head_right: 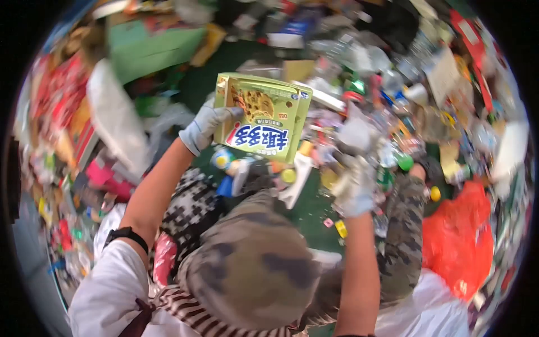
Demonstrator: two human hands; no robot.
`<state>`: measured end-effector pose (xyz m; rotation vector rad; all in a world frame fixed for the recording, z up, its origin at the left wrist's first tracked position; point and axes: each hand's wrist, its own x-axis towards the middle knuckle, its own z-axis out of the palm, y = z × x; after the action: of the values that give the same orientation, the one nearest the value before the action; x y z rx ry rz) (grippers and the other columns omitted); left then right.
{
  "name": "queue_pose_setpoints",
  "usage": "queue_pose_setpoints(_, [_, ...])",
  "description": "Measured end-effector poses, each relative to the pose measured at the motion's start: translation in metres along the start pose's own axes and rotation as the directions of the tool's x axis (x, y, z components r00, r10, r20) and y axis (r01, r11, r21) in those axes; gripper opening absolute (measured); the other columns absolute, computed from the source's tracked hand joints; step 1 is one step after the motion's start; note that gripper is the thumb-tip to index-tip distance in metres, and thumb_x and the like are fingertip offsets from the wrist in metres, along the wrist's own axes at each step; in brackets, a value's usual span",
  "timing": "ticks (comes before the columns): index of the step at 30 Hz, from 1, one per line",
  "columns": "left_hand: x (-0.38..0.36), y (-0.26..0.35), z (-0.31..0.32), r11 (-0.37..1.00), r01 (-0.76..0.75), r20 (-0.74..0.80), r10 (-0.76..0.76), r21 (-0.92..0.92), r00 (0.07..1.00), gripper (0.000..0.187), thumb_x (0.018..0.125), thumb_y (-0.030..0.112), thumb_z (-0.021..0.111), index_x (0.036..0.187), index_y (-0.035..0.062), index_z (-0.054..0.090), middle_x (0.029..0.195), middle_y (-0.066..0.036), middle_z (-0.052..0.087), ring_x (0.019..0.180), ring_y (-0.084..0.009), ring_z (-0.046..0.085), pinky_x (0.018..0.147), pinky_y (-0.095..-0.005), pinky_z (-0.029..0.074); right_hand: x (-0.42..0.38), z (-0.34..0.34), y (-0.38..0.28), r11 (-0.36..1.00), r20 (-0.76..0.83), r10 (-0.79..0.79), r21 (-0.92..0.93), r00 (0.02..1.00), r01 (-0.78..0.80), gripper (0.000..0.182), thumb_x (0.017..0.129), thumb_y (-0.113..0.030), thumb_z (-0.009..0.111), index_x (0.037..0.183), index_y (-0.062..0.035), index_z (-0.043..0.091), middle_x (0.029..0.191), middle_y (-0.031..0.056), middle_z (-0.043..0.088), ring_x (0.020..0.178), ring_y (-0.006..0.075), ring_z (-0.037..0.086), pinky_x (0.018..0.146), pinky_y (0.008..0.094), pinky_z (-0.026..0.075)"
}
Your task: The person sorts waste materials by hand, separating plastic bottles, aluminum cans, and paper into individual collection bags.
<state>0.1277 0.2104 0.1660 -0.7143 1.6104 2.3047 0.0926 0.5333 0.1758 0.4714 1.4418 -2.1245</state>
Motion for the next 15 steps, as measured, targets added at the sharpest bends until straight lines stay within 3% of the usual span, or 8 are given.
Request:
queue_pose_setpoints(1, [-0.028, 0.02, -0.014, 0.995, -0.057, -0.015, 0.056, -0.077, 0.998, 0.041, 0.077, 0.007, 0.065, 0.115, 0.0013, 0.049, 0.103, -0.01, 0.061, 0.087, -0.0181, 0.061, 0.075, -0.0306, 0.052, -0.008, -0.014, 0.001, 1.0, -0.004, 0.005, 0.012, 1.0, -0.005, 0.027, 0.08, -0.012, 0.053, 0.106, -0.0063, 0.051, 0.103, 0.0087, 0.055, 0.096, 0.0234, 0.053, 0.082, 0.0376, 0.045])
queue_pose_setpoints(4, [-0.158, 0.088, -0.072, 0.989, -0.103, -0.257, 0.128, 0.11, 0.958, 0.046, 0.074, 0.006, 0.066, 0.116, 0.002, 0.049, 0.102, -0.007, 0.061, 0.089, -0.0163, 0.06, 0.077, -0.0297, 0.049, -0.023, -0.073, 0.021, 0.995, 0.05, 0.103, -0.002, 0.993, -0.103, 0.023, 0.079, -0.014, 0.056, 0.102, -0.0073, 0.052, 0.101, 0.0085, 0.055, 0.093, 0.0246, 0.054, 0.079, 0.0369, 0.045])
queue_pose_setpoints(5, [-0.205, 0.102, -0.1, 0.934, -0.068, -0.32, 0.188, 0.352, 0.929, 0.045, 0.074, 0.009, 0.066, 0.116, 0.0026, 0.05, 0.1, -0.004, 0.059, 0.088, -0.0133, 0.057, 0.079, -0.0282, 0.046, -0.034, -0.078, 0.025, 0.991, 0.023, 0.136, -0.018, 0.99, -0.136, 0.022, 0.079, -0.013, 0.056, 0.1, -0.0078, 0.052, 0.098, 0.008, 0.054, 0.09, 0.0236, 0.053, 0.076, 0.036, 0.044])
queue_pose_setpoints(9, [-0.39, 0.132, -0.152, 0.713, 0.346, -0.457, -0.039, 0.61, 0.888, 0.049, 0.074, 0.022, 0.069, 0.114, 0.0016, 0.051, 0.098, -0.001, 0.056, 0.089, -0.0102, 0.051, 0.079, -0.0266, 0.043, -0.064, -0.096, 0.061, 0.96, -0.055, 0.258, -0.097, 0.965, -0.263, 0.018, 0.078, -0.009, 0.054, 0.095, -0.0096, 0.051, 0.089, 0.0057, 0.052, 0.078, 0.0197, 0.051, 0.064, 0.0322, 0.041])
queue_pose_setpoints(12, [-0.446, 0.068, -0.15, 0.888, 0.356, -0.712, -0.049, 0.289, 0.701, 0.062, 0.077, 0.021, 0.068, 0.129, 0.0049, 0.039, 0.103, -0.006, 0.058, 0.09, -0.0143, 0.055, 0.076, -0.0277, 0.048, -0.075, -0.095, 0.093, 0.944, -0.037, 0.298, -0.135, 0.954, -0.301, 0.015, 0.077, -0.007, 0.053, 0.091, -0.011, 0.05, 0.083, 0.004, 0.051, 0.069, 0.0169, 0.048, 0.056, 0.0294, 0.039])
queue_pose_setpoints(13, [-0.451, 0.027, -0.151, 0.916, 0.25, -0.747, 0.076, 0.314, 0.661, 0.06, 0.08, 0.022, 0.065, 0.13, 0.0056, 0.036, 0.105, -0.008, 0.057, 0.094, -0.016, 0.055, 0.078, -0.0285, 0.047, -0.077, -0.094, 0.103, 0.94, -0.019, 0.307, -0.148, 0.952, -0.306, 0.015, 0.076, -0.006, 0.053, 0.09, -0.0115, 0.05, 0.08, 0.0034, 0.05, 0.066, 0.0159, 0.048, 0.053, 0.0285, 0.038])
queue_pose_setpoints(14, [-0.457, -0.031, -0.173, 0.836, 0.35, -0.788, 0.148, 0.422, 0.597, 0.062, 0.082, 0.028, 0.06, 0.131, 0.0026, 0.033, 0.115, -0.013, 0.052, 0.104, -0.0227, 0.051, 0.09, -0.032, 0.041, -0.078, -0.094, 0.112, 0.937, 0.004, 0.313, -0.162, 0.95, -0.308, 0.014, 0.076, -0.005, 0.053, 0.088, -0.0119, 0.05, 0.078, 0.0028, 0.05, 0.063, 0.0149, 0.047, 0.05, 0.0276, 0.037])
queue_pose_setpoints(15, [-0.463, -0.109, -0.2, 0.585, 0.477, -0.745, 0.399, 0.656, 0.535, 0.062, 0.084, 0.034, 0.055, 0.13, -0.0014, 0.032, 0.125, -0.018, 0.044, 0.113, -0.0284, 0.044, 0.1, -0.0342, 0.031, -0.082, -0.099, 0.118, 0.935, 0.022, 0.316, -0.179, 0.948, -0.307, 0.014, 0.076, -0.004, 0.052, 0.087, -0.0124, 0.05, 0.076, 0.0022, 0.049, 0.06, 0.014, 0.046, 0.048, 0.0266, 0.036])
